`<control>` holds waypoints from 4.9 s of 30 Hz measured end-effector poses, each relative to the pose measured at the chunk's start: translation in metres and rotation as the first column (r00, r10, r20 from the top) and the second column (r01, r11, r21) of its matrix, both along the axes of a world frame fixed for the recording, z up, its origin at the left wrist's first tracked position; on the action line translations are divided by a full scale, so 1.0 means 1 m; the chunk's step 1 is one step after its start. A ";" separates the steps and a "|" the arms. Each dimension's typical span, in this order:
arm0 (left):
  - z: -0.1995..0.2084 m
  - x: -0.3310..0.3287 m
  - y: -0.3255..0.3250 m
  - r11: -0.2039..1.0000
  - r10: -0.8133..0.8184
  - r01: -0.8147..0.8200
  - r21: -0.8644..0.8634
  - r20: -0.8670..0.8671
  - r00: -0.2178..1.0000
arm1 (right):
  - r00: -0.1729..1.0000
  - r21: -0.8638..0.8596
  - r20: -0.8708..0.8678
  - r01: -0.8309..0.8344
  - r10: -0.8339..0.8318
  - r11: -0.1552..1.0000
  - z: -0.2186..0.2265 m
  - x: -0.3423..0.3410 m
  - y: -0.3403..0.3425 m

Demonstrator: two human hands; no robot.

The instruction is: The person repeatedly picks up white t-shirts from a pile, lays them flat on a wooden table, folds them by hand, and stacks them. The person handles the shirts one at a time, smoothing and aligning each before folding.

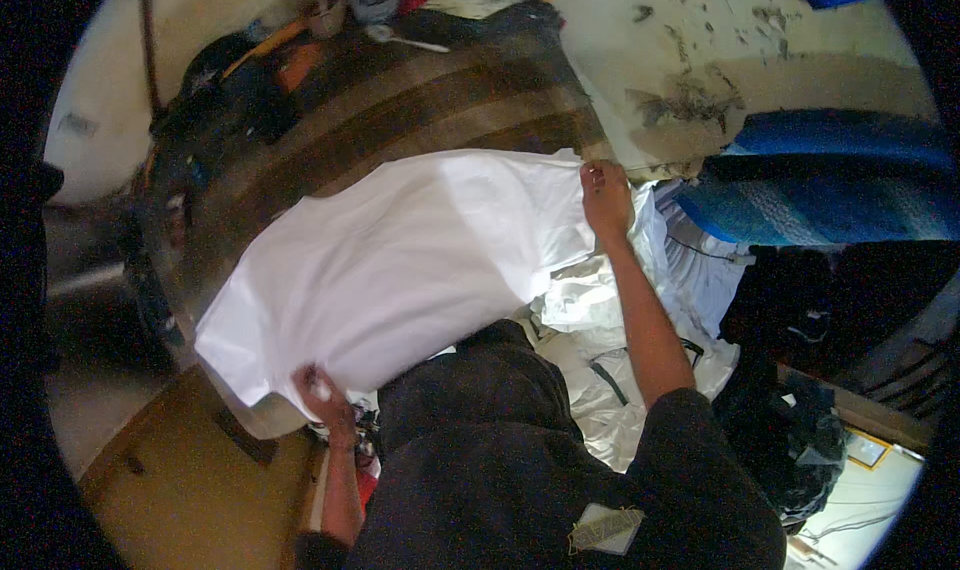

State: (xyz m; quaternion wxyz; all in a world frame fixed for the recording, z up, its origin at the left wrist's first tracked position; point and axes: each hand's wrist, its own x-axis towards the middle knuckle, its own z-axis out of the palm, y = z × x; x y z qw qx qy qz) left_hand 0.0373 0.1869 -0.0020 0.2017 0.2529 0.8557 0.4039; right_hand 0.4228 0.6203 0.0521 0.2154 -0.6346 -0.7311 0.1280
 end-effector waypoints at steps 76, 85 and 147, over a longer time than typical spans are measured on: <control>0.013 0.152 0.282 0.201 -0.847 0.969 -0.143 -0.523 0.098 | 0.613 -0.496 -0.561 0.288 -0.556 0.819 -0.104 0.037 -0.192; 0.015 -0.014 -0.070 0.896 -0.416 0.382 -0.226 -0.124 0.901 | 0.810 -0.481 -0.452 0.132 -0.374 0.867 -0.099 0.045 -0.230; -0.037 -0.131 0.221 0.877 -0.464 0.416 -0.242 -0.654 0.597 | 0.961 0.011 -0.226 0.169 -0.162 0.986 -0.047 0.012 0.016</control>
